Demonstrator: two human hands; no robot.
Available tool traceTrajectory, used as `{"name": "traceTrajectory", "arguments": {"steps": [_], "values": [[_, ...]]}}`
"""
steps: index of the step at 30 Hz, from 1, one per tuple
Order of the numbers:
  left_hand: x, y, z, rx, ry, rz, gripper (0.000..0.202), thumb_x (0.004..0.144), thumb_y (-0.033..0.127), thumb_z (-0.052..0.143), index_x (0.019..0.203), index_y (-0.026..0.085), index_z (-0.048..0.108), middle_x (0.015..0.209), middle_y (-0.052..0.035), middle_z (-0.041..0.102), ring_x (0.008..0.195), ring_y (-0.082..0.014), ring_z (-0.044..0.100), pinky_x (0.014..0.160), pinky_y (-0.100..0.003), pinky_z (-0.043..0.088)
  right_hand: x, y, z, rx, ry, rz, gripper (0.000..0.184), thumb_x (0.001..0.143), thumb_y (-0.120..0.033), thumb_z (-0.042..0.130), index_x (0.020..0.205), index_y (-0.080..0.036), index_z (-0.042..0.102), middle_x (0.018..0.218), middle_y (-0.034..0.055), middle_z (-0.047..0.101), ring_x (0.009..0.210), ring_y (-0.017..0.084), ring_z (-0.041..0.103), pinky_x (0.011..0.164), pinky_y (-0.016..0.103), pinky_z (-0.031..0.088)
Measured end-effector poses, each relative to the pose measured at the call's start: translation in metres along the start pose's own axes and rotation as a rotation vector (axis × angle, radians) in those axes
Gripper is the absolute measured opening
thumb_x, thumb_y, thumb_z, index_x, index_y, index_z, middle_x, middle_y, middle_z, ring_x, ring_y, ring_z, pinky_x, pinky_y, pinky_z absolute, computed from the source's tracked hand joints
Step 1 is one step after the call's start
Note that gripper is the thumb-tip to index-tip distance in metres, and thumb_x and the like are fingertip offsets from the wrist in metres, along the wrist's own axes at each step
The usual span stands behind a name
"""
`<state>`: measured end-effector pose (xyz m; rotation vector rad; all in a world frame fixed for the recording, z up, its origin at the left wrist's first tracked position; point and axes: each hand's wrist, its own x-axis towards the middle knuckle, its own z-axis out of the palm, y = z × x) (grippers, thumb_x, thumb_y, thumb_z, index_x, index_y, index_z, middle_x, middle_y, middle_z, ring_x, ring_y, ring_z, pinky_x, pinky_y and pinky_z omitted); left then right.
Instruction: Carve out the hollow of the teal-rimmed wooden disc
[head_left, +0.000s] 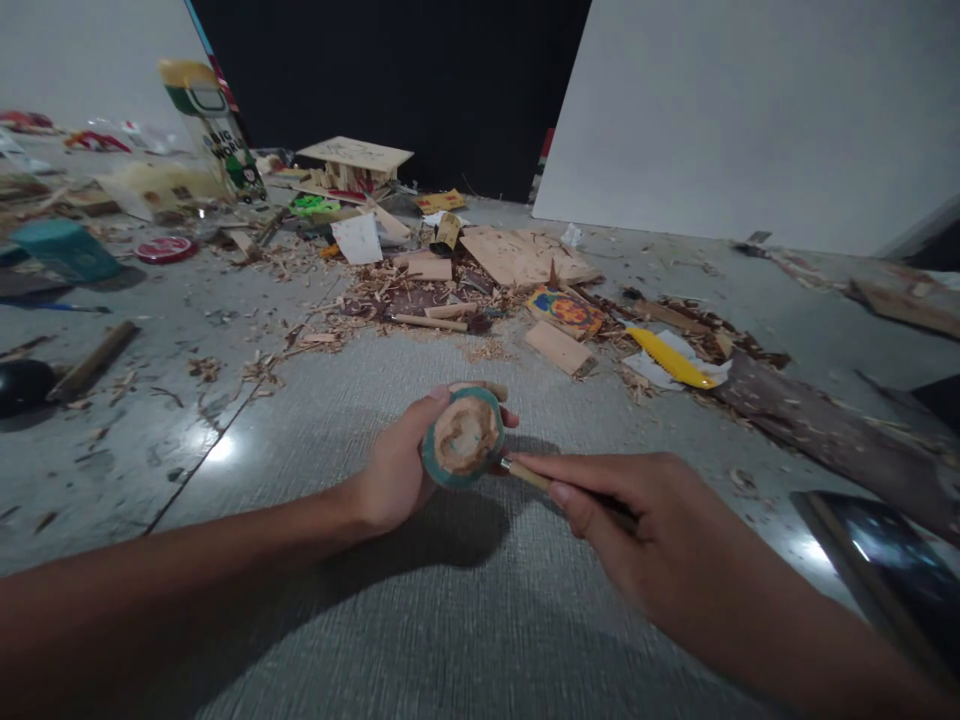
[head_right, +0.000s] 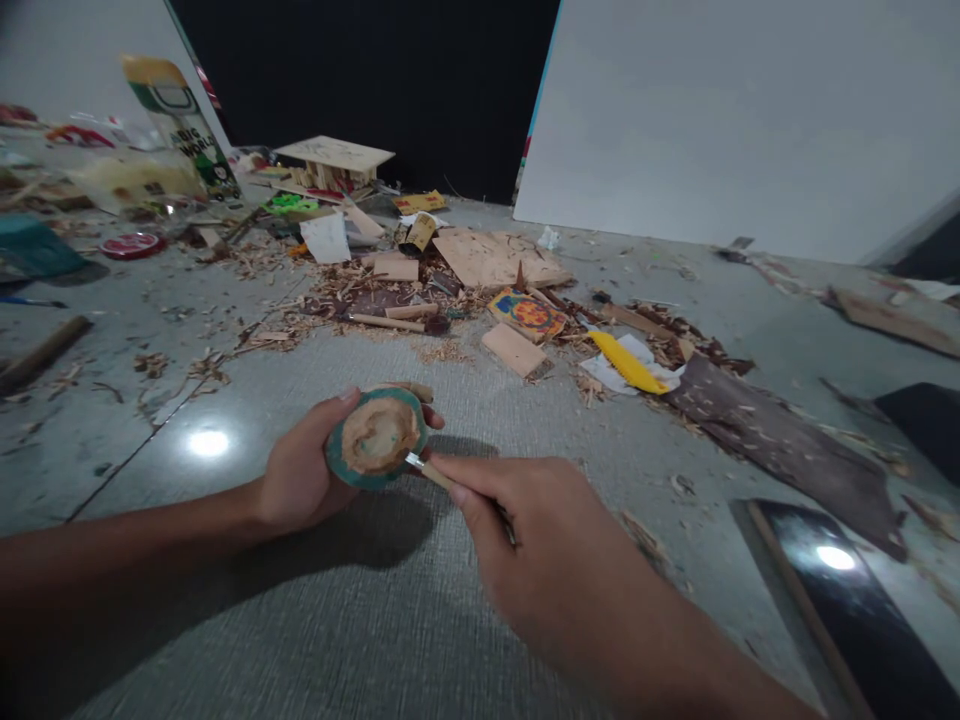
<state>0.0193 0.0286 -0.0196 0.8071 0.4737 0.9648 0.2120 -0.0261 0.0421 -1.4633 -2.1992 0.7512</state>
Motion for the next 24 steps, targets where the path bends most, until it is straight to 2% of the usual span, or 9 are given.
{"name": "traceTrajectory", "arguments": {"steps": [3,8,12,16,20,24], "values": [[0.0,-0.003,0.0,0.054,0.051,0.021,0.041,0.087,0.049,0.056,0.104,0.013,0.068,0.095,-0.0123,0.073,0.091,-0.027,0.069,0.081,-0.038,0.052,0.002,-0.001,0.003,-0.028,0.005,-0.05,0.038,0.091,-0.016,0.051,0.119,-0.03,0.073,0.114,0.0026,0.075,0.097,0.026,0.075,0.089,0.043,0.06],[0.0,-0.002,0.0,0.049,0.116,0.038,0.039,0.089,0.048,0.053,0.098,0.013,0.069,0.091,-0.0093,0.073,0.085,-0.0223,0.069,0.08,-0.034,0.052,0.002,0.0,0.013,-0.005,0.05,-0.041,0.038,0.091,-0.014,0.05,0.12,-0.023,0.073,0.109,0.0056,0.077,0.087,0.023,0.077,0.082,0.037,0.062],[-0.001,0.0,0.001,-0.025,0.12,0.004,0.041,0.092,0.046,0.049,0.099,0.012,0.07,0.093,-0.0101,0.074,0.078,-0.0212,0.07,0.078,-0.034,0.052,0.003,0.004,0.024,0.086,0.09,-0.017,0.036,0.093,-0.015,0.049,0.12,-0.022,0.072,0.111,0.006,0.076,0.092,0.022,0.076,0.08,0.035,0.062],[-0.001,0.001,0.0,-0.085,0.136,-0.014,0.043,0.094,0.043,0.045,0.1,0.01,0.071,0.097,-0.0118,0.075,0.08,-0.0224,0.071,0.08,-0.034,0.053,0.002,0.006,0.031,0.132,0.137,-0.006,0.035,0.095,-0.018,0.047,0.12,-0.018,0.072,0.109,0.0072,0.077,0.087,0.021,0.076,0.079,0.035,0.061],[0.0,0.001,-0.002,-0.123,0.157,-0.01,0.046,0.095,0.042,0.041,0.098,0.008,0.072,0.098,-0.0141,0.075,0.082,-0.0224,0.071,0.077,-0.033,0.054,0.002,0.007,0.034,0.132,0.168,-0.041,0.036,0.094,-0.019,0.047,0.12,-0.015,0.071,0.108,0.0092,0.077,0.082,0.02,0.076,0.076,0.034,0.062],[0.002,0.001,-0.004,-0.141,0.114,-0.023,0.045,0.093,0.042,0.041,0.099,0.01,0.072,0.093,-0.0135,0.075,0.082,-0.0246,0.071,0.076,-0.035,0.055,0.003,0.007,0.035,0.141,0.214,-0.084,0.037,0.093,-0.017,0.047,0.12,-0.016,0.072,0.109,0.009,0.077,0.089,0.021,0.076,0.077,0.034,0.062]]}}
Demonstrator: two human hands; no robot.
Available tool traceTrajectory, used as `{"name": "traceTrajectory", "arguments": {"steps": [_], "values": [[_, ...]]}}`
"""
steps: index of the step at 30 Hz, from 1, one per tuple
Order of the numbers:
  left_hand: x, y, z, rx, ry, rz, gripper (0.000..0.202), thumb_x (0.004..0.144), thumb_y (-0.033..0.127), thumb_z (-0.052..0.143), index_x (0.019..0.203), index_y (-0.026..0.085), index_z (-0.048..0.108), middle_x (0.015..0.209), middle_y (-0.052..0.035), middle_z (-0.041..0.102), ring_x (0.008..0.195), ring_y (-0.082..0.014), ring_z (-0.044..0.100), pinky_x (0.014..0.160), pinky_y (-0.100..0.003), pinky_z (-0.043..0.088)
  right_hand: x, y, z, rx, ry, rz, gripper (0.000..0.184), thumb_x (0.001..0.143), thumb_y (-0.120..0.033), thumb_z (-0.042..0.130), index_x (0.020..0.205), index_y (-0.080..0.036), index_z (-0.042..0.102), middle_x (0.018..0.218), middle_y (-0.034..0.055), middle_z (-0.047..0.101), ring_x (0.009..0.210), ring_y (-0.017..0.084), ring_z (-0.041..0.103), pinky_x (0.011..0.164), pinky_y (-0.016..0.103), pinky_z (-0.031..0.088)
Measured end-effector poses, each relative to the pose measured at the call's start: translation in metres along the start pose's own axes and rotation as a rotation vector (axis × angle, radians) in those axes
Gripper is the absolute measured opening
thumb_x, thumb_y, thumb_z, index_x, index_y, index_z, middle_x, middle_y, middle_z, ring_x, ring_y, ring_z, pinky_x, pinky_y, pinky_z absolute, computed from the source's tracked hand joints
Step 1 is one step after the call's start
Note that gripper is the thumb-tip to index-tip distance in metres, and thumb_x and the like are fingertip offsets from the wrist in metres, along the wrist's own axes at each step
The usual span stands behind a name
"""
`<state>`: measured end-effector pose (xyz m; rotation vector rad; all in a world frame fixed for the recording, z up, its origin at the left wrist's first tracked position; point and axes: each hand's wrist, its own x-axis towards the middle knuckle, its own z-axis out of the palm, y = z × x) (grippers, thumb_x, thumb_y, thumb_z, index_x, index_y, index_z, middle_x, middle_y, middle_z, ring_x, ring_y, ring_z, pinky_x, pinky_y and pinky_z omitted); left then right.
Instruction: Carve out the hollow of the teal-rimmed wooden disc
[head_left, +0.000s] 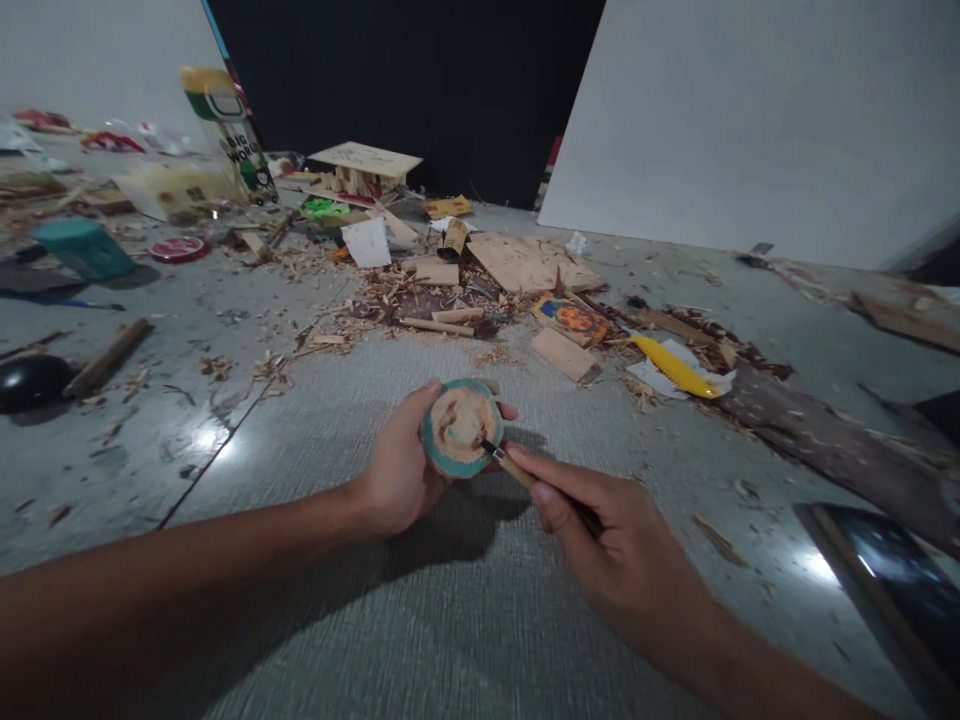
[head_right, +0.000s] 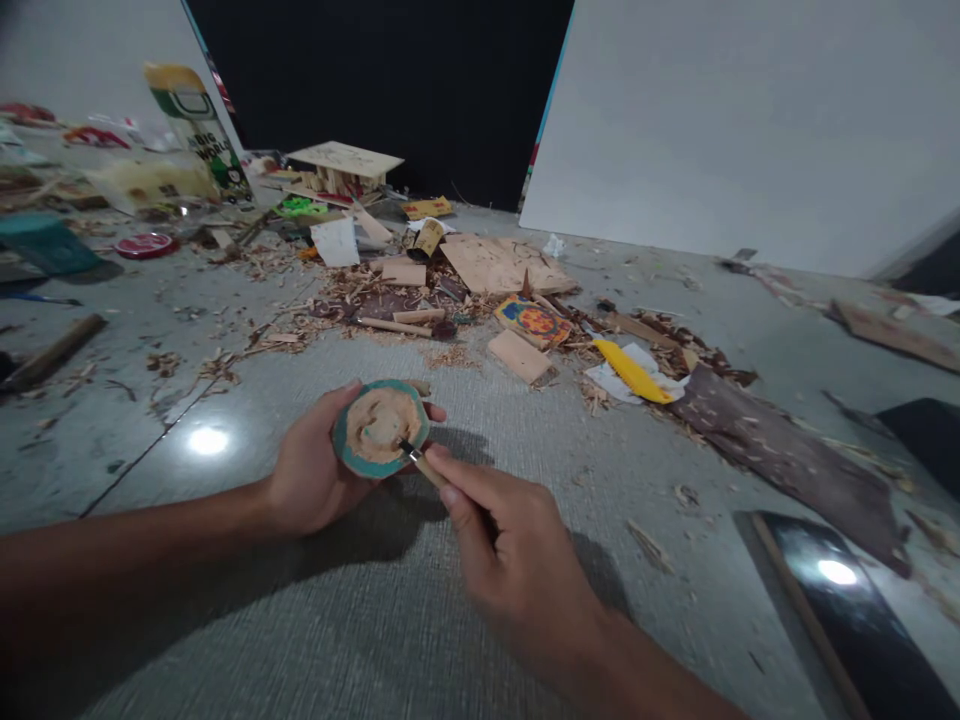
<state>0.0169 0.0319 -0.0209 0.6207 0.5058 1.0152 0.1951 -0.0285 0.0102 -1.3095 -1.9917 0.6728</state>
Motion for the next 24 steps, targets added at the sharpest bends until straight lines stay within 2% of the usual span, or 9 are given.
{"name": "traceTrajectory", "arguments": {"steps": [2,6,9,12,14,16,19,24], "values": [[0.001,0.001,0.001,-0.011,-0.013,-0.001,0.045,0.093,0.041,0.039,0.101,0.01,0.071,0.091,-0.0132,0.075,0.084,-0.0261,0.071,0.076,-0.037,0.055,0.0,0.0,-0.001,0.008,0.032,-0.019,0.036,0.093,-0.018,0.047,0.119,-0.016,0.072,0.108,0.0093,0.077,0.086,0.02,0.076,0.074,0.033,0.062],[0.002,0.002,0.002,-0.014,-0.026,0.006,0.046,0.092,0.041,0.039,0.106,0.009,0.069,0.091,-0.0144,0.075,0.086,-0.0277,0.071,0.078,-0.04,0.056,0.0,-0.003,-0.005,0.004,0.077,0.014,0.036,0.094,-0.021,0.047,0.118,-0.013,0.072,0.094,0.009,0.08,0.057,0.015,0.069,0.055,0.027,0.058],[0.002,0.002,0.002,-0.011,-0.028,0.028,0.044,0.09,0.042,0.042,0.104,0.009,0.069,0.094,-0.0146,0.075,0.086,-0.0277,0.071,0.079,-0.04,0.055,0.003,-0.005,-0.01,-0.025,-0.02,0.03,0.038,0.093,-0.021,0.046,0.118,-0.013,0.073,0.08,0.0072,0.079,0.046,0.013,0.062,0.044,0.024,0.052],[0.001,0.0,0.002,0.018,-0.017,0.046,0.042,0.09,0.041,0.044,0.101,0.01,0.069,0.095,-0.0134,0.075,0.082,-0.0266,0.072,0.079,-0.04,0.055,0.005,-0.008,-0.016,-0.106,-0.133,0.04,0.038,0.092,-0.02,0.046,0.12,-0.018,0.073,0.078,0.0062,0.079,0.042,0.013,0.06,0.042,0.026,0.05],[-0.001,0.0,0.003,0.046,-0.01,0.058,0.041,0.09,0.042,0.046,0.101,0.01,0.069,0.095,-0.0125,0.074,0.079,-0.0256,0.072,0.079,-0.039,0.055,0.005,-0.01,-0.021,-0.148,-0.163,0.052,0.038,0.092,-0.02,0.048,0.12,-0.023,0.073,0.087,0.0064,0.08,0.049,0.016,0.066,0.048,0.029,0.055],[-0.002,-0.002,0.004,0.071,-0.007,0.063,0.039,0.089,0.042,0.049,0.102,0.011,0.068,0.095,-0.0116,0.074,0.078,-0.0248,0.071,0.079,-0.039,0.054,0.005,-0.012,-0.024,-0.147,-0.17,0.051,0.038,0.091,-0.018,0.05,0.12,-0.026,0.073,0.1,0.0058,0.079,0.068,0.021,0.075,0.061,0.033,0.061],[-0.003,-0.003,0.004,0.095,-0.017,0.079,0.035,0.087,0.042,0.053,0.103,0.013,0.066,0.092,-0.0101,0.073,0.081,-0.0249,0.071,0.08,-0.039,0.054,0.005,-0.011,-0.023,-0.104,-0.195,0.032,0.042,0.089,-0.012,0.051,0.121,-0.031,0.072,0.112,0.0026,0.076,0.094,0.024,0.075,0.081,0.038,0.062],[-0.002,-0.003,0.006,0.063,0.035,0.069,0.028,0.085,0.039,0.056,0.097,0.015,0.064,0.087,-0.0071,0.071,0.083,-0.0254,0.07,0.082,-0.04,0.054,0.006,-0.006,-0.006,-0.048,-0.173,0.06,0.037,0.094,-0.015,0.046,0.121,-0.024,0.07,0.116,0.0059,0.075,0.103,0.024,0.073,0.087,0.039,0.058]]}}
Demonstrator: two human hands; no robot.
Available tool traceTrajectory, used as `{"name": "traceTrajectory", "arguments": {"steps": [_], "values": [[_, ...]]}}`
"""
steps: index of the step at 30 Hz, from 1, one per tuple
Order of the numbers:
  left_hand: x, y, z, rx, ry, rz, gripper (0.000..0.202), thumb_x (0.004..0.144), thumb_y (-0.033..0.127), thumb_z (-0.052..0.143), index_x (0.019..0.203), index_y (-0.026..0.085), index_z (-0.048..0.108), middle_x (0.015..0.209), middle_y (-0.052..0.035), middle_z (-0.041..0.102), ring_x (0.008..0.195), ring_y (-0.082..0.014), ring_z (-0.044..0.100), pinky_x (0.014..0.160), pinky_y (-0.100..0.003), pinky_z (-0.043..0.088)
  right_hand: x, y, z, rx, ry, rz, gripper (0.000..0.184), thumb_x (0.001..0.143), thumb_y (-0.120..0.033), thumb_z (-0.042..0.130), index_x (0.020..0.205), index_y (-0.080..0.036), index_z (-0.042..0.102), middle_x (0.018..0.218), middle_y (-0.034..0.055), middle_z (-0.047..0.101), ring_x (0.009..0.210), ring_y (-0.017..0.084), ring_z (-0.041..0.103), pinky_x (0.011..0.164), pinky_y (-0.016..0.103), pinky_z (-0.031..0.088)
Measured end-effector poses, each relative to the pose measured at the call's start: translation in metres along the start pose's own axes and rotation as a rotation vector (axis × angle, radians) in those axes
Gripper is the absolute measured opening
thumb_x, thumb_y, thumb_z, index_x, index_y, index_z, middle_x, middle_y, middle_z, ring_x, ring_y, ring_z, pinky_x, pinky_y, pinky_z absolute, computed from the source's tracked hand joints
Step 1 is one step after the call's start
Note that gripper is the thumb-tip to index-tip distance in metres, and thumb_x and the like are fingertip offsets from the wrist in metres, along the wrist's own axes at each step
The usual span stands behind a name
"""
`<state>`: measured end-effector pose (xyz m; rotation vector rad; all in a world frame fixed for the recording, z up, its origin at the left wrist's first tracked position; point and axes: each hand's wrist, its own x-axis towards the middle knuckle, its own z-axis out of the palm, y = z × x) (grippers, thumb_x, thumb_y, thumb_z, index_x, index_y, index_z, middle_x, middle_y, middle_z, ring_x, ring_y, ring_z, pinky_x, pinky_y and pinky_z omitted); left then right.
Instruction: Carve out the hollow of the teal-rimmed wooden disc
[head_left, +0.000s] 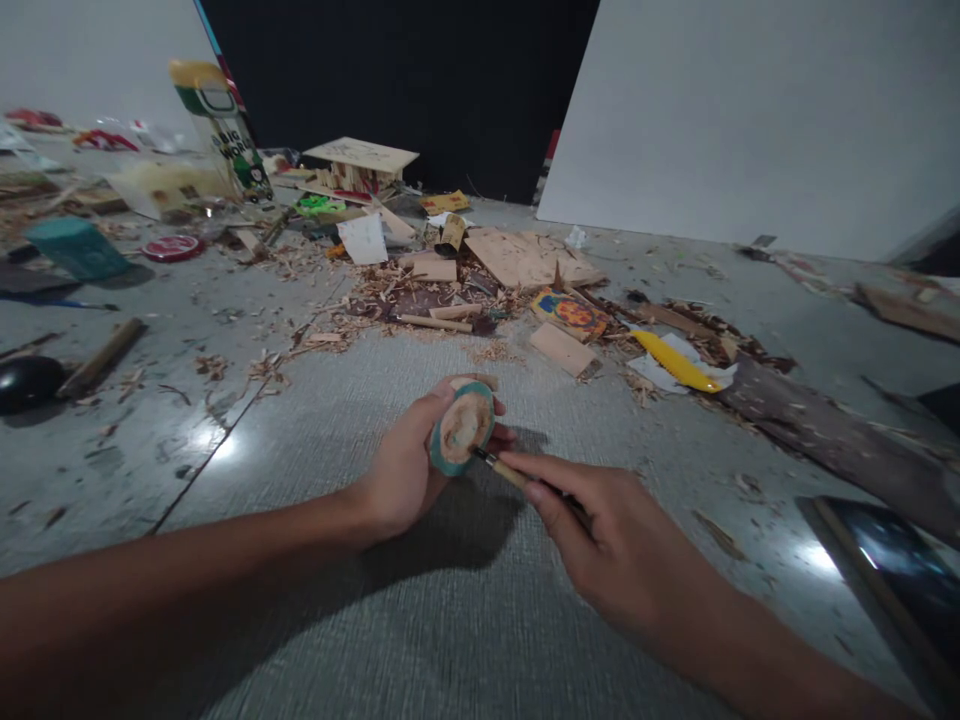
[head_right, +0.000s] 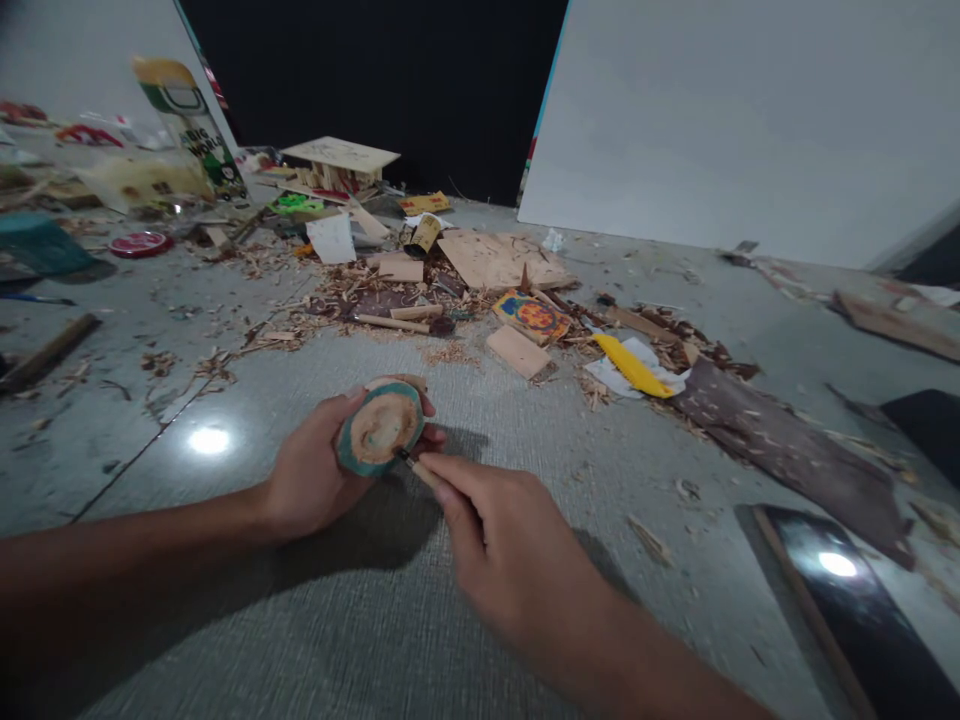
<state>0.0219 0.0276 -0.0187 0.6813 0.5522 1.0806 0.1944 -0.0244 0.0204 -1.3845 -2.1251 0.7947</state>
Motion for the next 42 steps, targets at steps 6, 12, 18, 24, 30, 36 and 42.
{"name": "traceTrajectory", "arguments": {"steps": [6,12,18,24,30,36,42], "values": [[-0.002,0.005,0.003,-0.028,0.07,-0.021,0.032,0.085,0.041,0.049,0.091,0.015,0.067,0.084,-0.0087,0.073,0.087,-0.0281,0.072,0.079,-0.039,0.056,0.002,0.0,0.018,0.096,0.027,0.048,0.033,0.095,-0.015,0.044,0.12,-0.018,0.065,0.109,0.0098,0.076,0.092,0.02,0.072,0.08,0.034,0.057],[-0.003,0.008,0.006,-0.062,0.073,-0.021,0.039,0.088,0.038,0.042,0.094,0.012,0.069,0.086,-0.0099,0.074,0.082,-0.0246,0.073,0.079,-0.036,0.057,-0.003,0.0,0.025,0.152,0.075,0.045,0.033,0.095,-0.017,0.041,0.12,-0.016,0.063,0.111,0.0126,0.074,0.092,0.021,0.071,0.08,0.036,0.055],[-0.005,0.015,0.017,-0.088,0.15,-0.068,0.045,0.088,0.038,0.036,0.089,0.009,0.07,0.083,-0.0125,0.075,0.077,-0.0249,0.073,0.076,-0.036,0.057,-0.006,0.006,0.034,0.198,0.149,0.004,0.028,0.096,-0.019,0.043,0.118,-0.02,0.061,0.115,0.0099,0.073,0.101,0.02,0.069,0.084,0.035,0.054],[-0.005,0.026,0.027,-0.12,0.174,-0.128,0.052,0.09,0.036,0.027,0.085,0.007,0.07,0.077,-0.0137,0.073,0.073,-0.0247,0.073,0.073,-0.035,0.057,-0.006,0.007,0.031,0.234,0.226,-0.055,0.026,0.098,-0.024,0.045,0.119,-0.021,0.061,0.106,0.0067,0.074,0.09,0.016,0.069,0.074,0.028,0.053],[-0.002,0.031,0.025,-0.114,0.092,0.002,0.032,0.084,0.029,0.039,0.094,0.013,0.065,0.087,-0.0088,0.071,0.076,-0.0246,0.072,0.071,-0.036,0.057,-0.003,-0.003,0.009,0.132,0.102,-0.043,0.037,0.098,-0.021,0.041,0.129,-0.019,0.061,0.061,-0.0023,0.061,0.048,0.012,0.051,0.045,0.023,0.04],[0.002,0.031,0.021,0.034,-0.117,0.181,0.026,0.072,0.03,0.057,0.094,0.016,0.062,0.091,-0.0069,0.066,0.078,-0.0213,0.066,0.061,-0.029,0.053,-0.002,-0.017,-0.007,-0.007,0.061,-0.057,0.041,0.094,-0.018,0.042,0.123,-0.017,0.071,0.077,0.0068,0.074,0.067,0.019,0.068,0.065,0.032,0.054],[0.014,0.046,0.044,0.186,-0.152,0.255,0.02,0.079,0.032,0.059,0.09,0.016,0.061,0.084,-0.0065,0.065,0.071,-0.0182,0.064,0.062,-0.029,0.052,0.0,-0.027,-0.026,0.028,0.069,-0.039,0.037,0.096,-0.02,0.046,0.124,-0.02,0.07,0.111,0.0081,0.076,0.094,0.023,0.072,0.083,0.036,0.056]]}}
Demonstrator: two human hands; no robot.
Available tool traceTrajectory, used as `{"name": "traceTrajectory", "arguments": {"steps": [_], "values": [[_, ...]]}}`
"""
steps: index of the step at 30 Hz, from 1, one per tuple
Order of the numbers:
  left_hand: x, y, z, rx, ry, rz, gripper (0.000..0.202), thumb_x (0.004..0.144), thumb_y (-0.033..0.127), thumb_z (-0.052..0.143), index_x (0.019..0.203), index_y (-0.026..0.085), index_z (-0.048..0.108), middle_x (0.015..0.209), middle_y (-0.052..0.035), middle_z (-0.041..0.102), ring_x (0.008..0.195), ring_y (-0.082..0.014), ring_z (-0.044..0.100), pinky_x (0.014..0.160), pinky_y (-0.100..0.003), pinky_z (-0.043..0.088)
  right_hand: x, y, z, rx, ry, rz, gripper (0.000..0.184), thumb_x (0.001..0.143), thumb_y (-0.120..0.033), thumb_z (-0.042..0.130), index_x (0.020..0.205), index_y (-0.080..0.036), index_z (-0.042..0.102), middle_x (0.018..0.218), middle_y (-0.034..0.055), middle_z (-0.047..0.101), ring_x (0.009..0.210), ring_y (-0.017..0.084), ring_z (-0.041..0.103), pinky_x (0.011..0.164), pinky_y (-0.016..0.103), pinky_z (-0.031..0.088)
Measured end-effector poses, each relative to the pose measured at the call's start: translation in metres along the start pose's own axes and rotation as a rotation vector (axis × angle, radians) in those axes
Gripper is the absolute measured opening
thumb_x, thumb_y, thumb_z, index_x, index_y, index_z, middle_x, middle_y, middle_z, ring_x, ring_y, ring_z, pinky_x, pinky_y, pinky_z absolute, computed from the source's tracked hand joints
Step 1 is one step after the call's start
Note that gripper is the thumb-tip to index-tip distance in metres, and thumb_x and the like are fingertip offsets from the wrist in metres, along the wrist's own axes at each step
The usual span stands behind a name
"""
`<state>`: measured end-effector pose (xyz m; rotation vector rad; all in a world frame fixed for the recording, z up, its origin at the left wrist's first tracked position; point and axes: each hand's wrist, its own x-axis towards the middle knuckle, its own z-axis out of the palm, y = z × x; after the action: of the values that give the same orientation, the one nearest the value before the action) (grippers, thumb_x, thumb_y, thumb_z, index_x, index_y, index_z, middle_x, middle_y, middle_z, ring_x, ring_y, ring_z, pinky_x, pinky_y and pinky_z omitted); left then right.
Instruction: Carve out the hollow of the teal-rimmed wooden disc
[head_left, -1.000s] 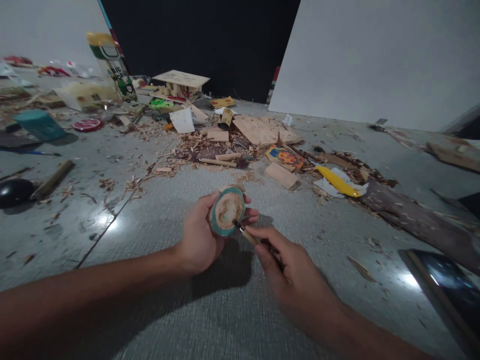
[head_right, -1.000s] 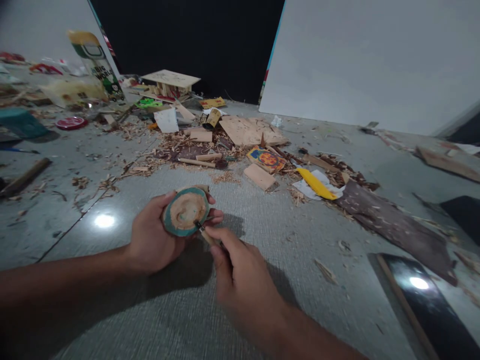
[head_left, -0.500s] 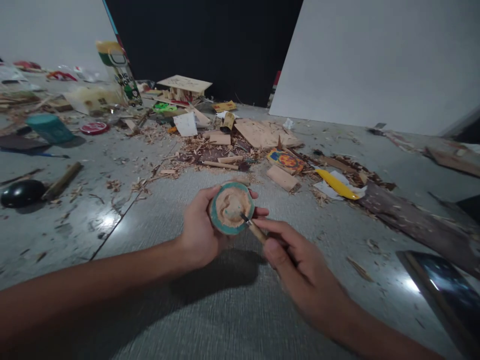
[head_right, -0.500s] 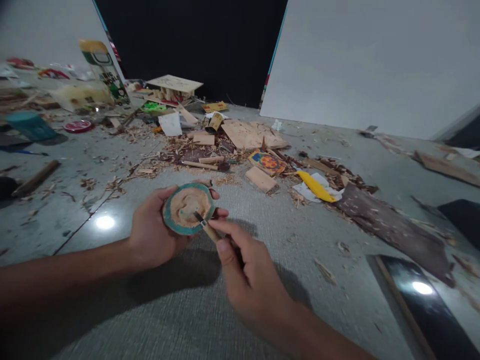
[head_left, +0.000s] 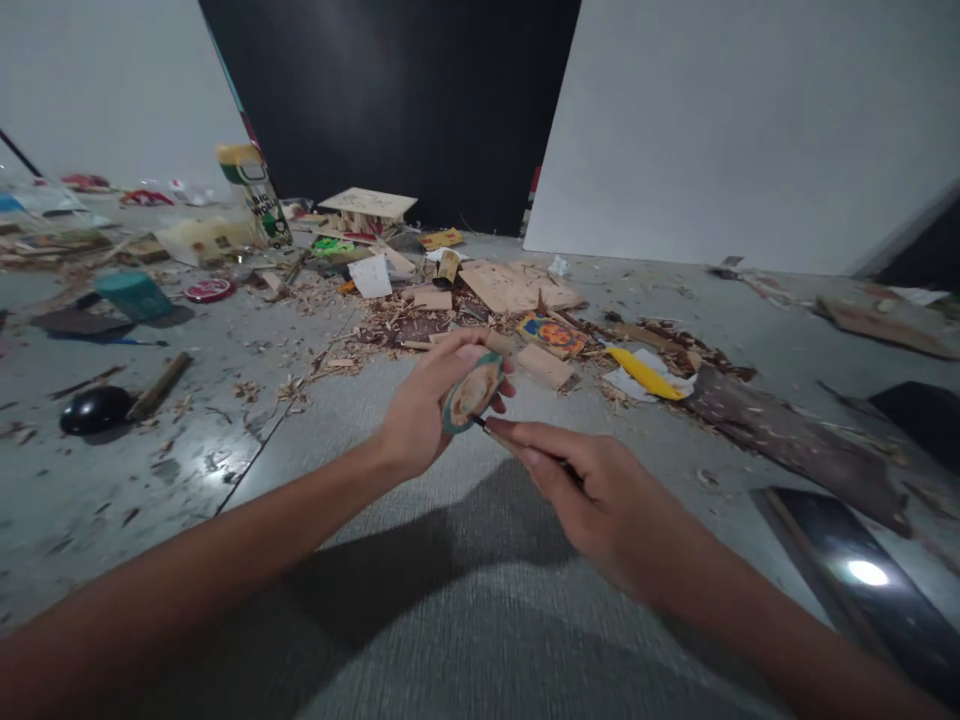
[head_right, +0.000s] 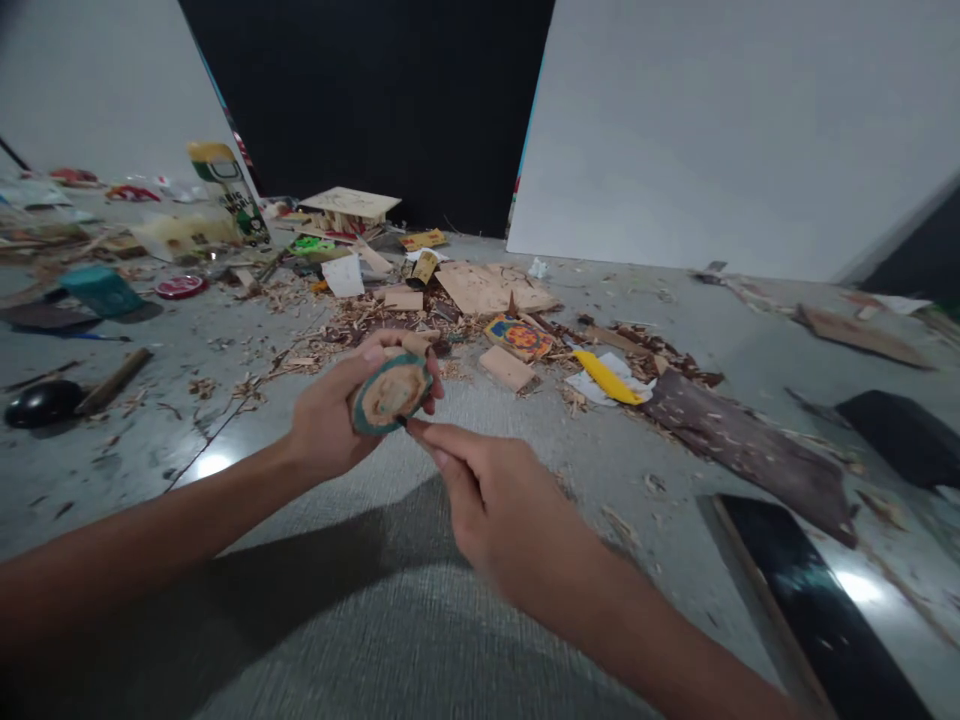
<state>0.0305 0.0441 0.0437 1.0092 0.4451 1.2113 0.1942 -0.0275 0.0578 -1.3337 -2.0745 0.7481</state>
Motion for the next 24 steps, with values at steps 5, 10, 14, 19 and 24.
{"name": "traceTrajectory", "arguments": {"steps": [5,10,14,19,24], "values": [[0.022,0.013,0.026,-0.212,0.094,0.138,0.016,0.087,0.028,0.046,0.088,0.018,0.058,0.078,-0.0047,0.065,0.073,-0.0191,0.067,0.066,-0.031,0.055,0.012,0.001,0.004,0.059,0.275,-0.111,0.037,0.097,-0.022,0.043,0.124,-0.013,0.067,0.119,0.0129,0.073,0.108,0.024,0.068,0.093,0.04,0.053],[0.035,0.013,0.032,-0.33,0.222,0.188,0.02,0.09,0.03,0.042,0.089,0.019,0.059,0.077,-0.0046,0.067,0.075,-0.0209,0.07,0.073,-0.036,0.058,0.024,0.006,0.023,0.117,0.438,-0.143,0.039,0.098,-0.024,0.042,0.129,-0.015,0.063,0.123,0.0141,0.07,0.104,0.023,0.067,0.09,0.041,0.053],[0.043,0.013,0.017,-0.292,0.272,0.18,0.02,0.085,0.029,0.045,0.087,0.018,0.061,0.076,-0.0048,0.068,0.073,-0.0218,0.07,0.075,-0.039,0.059,0.037,0.006,0.024,0.192,0.381,-0.077,0.041,0.098,-0.024,0.04,0.132,-0.015,0.062,0.114,0.0138,0.072,0.097,0.023,0.067,0.085,0.041,0.053],[0.047,0.015,-0.006,-0.18,0.231,0.155,0.019,0.078,0.029,0.052,0.084,0.016,0.064,0.076,-0.0071,0.07,0.079,-0.0229,0.071,0.077,-0.037,0.059,0.051,-0.005,0.0,0.069,0.125,-0.062,0.04,0.096,-0.018,0.042,0.127,-0.016,0.068,0.105,0.014,0.074,0.092,0.024,0.067,0.079,0.039,0.053],[0.045,0.013,-0.012,-0.121,0.108,0.133,0.023,0.077,0.03,0.053,0.086,0.014,0.067,0.08,-0.009,0.071,0.078,-0.0226,0.07,0.075,-0.035,0.058,0.052,-0.009,-0.012,-0.026,0.063,-0.111,0.038,0.095,-0.017,0.044,0.123,-0.021,0.071,0.118,0.0115,0.072,0.104,0.024,0.066,0.091,0.043,0.05]]}}
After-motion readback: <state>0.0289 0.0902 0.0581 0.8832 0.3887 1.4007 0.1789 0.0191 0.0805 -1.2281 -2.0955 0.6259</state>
